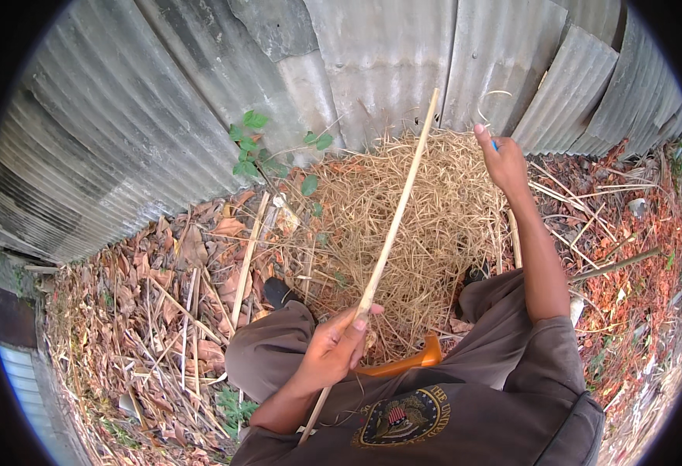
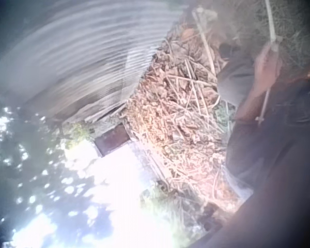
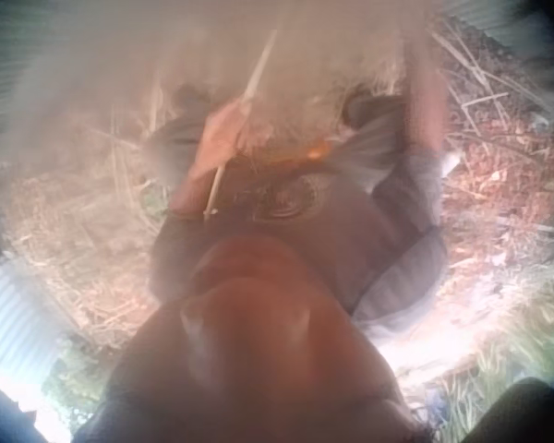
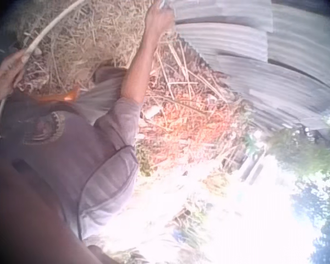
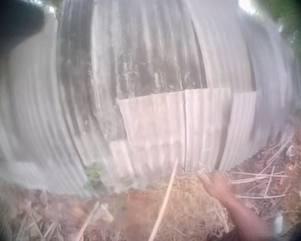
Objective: The person sits on the ground and uses a blue utility knife to strip the outer layers from a long bamboo stick. They rotate the stick and scrape along its length to remove the fibrous material, then switch to a larger knife to continue the process.
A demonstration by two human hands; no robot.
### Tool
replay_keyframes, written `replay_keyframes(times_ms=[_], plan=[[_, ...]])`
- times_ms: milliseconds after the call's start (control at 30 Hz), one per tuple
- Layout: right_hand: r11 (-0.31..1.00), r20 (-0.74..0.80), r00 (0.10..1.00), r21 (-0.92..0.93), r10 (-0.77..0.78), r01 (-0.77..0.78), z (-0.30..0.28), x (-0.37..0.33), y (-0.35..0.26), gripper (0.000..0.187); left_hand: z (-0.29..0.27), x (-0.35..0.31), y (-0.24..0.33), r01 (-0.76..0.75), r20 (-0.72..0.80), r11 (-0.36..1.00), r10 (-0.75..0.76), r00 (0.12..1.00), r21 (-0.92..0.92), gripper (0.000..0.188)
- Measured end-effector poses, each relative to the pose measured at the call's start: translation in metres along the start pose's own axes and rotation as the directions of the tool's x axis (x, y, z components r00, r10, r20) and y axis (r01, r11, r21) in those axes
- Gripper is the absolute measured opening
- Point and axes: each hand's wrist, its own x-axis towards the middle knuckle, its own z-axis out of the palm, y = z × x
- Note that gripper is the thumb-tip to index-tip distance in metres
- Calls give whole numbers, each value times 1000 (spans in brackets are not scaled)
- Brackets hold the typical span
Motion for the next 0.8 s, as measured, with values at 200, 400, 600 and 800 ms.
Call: replay_keyframes(times_ms=[200, 400, 600, 800], plan=[[722, 339, 652, 148, -679, 675, 33, -132, -65, 76, 6, 16, 3, 62, -104, 995, -69, 992, -72, 35], [654, 277, 616, 65, -737, 753, 43, -118, -74, 76, 11, 22, -5, -32, -209, 999, 30, 978, -6, 29], [714, 148, 702, 43, -696, 699, 59, -102, -66, 77, 21, 22, -6, -86, -240, 993, 104, 965, 84, 28], [763, 213, 739, 54, -639, 644, 46, -106, -65, 75, 20, 18, -2, -61, -211, 997, 68, 975, 40, 25]])
